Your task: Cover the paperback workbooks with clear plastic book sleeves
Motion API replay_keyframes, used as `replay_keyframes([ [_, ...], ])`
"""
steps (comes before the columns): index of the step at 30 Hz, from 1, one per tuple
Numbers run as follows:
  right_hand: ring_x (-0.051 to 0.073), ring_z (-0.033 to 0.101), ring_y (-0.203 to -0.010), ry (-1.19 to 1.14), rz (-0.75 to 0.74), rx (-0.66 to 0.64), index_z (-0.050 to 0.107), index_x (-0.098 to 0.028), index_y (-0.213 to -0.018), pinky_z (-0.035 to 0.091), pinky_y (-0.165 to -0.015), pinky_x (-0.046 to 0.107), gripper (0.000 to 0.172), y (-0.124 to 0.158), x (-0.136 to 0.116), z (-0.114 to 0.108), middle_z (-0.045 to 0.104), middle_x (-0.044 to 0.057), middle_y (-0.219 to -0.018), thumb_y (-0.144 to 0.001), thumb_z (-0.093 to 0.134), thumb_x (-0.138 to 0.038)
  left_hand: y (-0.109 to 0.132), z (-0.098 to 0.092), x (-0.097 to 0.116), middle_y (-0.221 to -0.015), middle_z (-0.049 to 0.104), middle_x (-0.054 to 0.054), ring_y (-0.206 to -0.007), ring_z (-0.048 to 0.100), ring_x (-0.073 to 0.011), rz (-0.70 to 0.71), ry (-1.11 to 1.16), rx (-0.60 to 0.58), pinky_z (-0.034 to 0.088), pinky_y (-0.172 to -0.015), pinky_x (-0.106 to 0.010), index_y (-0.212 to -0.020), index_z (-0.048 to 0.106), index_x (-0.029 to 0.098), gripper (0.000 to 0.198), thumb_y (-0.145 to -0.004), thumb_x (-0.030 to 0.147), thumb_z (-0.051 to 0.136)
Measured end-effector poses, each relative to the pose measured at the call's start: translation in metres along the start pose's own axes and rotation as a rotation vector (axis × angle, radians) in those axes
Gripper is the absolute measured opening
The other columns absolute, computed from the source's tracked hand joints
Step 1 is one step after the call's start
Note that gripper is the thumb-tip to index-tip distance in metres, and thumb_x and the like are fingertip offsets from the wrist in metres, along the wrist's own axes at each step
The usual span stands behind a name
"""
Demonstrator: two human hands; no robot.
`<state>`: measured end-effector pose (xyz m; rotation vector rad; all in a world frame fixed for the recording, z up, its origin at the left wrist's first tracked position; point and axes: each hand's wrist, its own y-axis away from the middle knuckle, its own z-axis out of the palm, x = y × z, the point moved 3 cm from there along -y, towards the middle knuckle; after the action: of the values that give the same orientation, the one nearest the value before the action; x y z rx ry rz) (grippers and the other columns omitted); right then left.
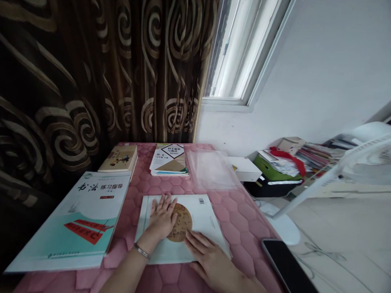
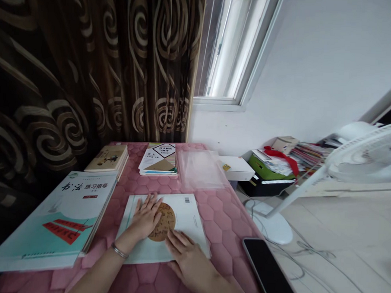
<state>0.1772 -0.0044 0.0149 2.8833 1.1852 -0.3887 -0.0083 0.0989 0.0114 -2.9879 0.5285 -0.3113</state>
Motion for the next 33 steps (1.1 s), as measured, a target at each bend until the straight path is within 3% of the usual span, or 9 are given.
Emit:
replay_keyframes([
  [9,0.023,0.046,-0.135,-0.225,0.169,0.02,0.06,-0.018,-0.133,0.039,-0.114,0.042,0.041,0.004,-0.005,-0.01,0.055,0.01,-0.141,-0.093,0.053,-0.018,0.004,-0.014,0.005,-0.158,0.031,-0.008,-0.147,0.025,-0.0245,0.057,0.027,-0.048,0.018,-0.121,-0.052,-0.148,0.04,0.021,0.053,-0.095,0.027,0.04],
  [15,0.022,0.053,-0.13,-0.357,0.19,0.017,0.066,-0.024,-0.125,0.041,-0.112,0.043,0.039,0.0,0.001,-0.022,0.062,0.006,-0.134,-0.089,0.057,-0.014,0.067,-0.026,-0.006,-0.156,0.036,-0.005,-0.144,0.032,-0.0225,0.23,0.248,-0.242,0.029,-0.12,-0.043,-0.145,0.045,0.025,0.058,-0.089,0.034,0.056],
  [19,0.022,0.053,-0.13,-0.343,0.203,-0.022,0.067,-0.022,-0.125,0.042,-0.112,0.042,0.037,0.001,0.002,-0.023,0.06,0.007,-0.135,-0.09,0.056,-0.014,0.1,-0.039,-0.02,-0.155,0.038,-0.001,-0.142,0.037,-0.0209,0.202,0.311,-0.323,0.033,-0.118,-0.038,-0.143,0.048,0.03,0.065,-0.08,0.021,0.064],
  [25,0.021,0.051,-0.131,-0.266,0.191,-0.061,0.065,-0.02,-0.127,0.042,-0.113,0.038,0.036,0.001,0.001,-0.022,0.059,0.006,-0.137,-0.093,0.054,-0.016,0.099,-0.047,-0.031,-0.148,0.05,-0.002,-0.136,0.047,-0.0198,0.124,0.409,-0.353,0.037,-0.115,-0.035,-0.131,0.061,0.028,0.054,-0.078,0.019,0.065],
  [29,0.018,0.057,-0.125,-0.239,0.138,0.0,0.07,-0.019,-0.12,0.044,-0.11,0.031,0.032,0.003,0.002,-0.02,0.065,0.006,-0.131,-0.095,0.049,-0.015,0.096,-0.053,-0.028,-0.141,0.058,-0.002,-0.13,0.053,-0.0183,0.155,0.437,-0.323,0.04,-0.111,-0.033,-0.113,0.071,0.027,0.031,-0.087,0.021,0.055],
  [33,0.016,0.068,-0.104,-0.188,0.116,0.088,0.072,-0.022,-0.106,0.052,-0.094,0.028,0.033,0.003,0.002,-0.019,0.073,0.004,-0.114,-0.098,0.041,-0.016,0.092,-0.058,-0.028,-0.11,0.074,-0.003,-0.104,0.069,-0.0181,0.148,0.302,-0.232,0.053,-0.094,-0.03,-0.096,0.072,0.024,0.029,-0.094,0.021,0.043],
])
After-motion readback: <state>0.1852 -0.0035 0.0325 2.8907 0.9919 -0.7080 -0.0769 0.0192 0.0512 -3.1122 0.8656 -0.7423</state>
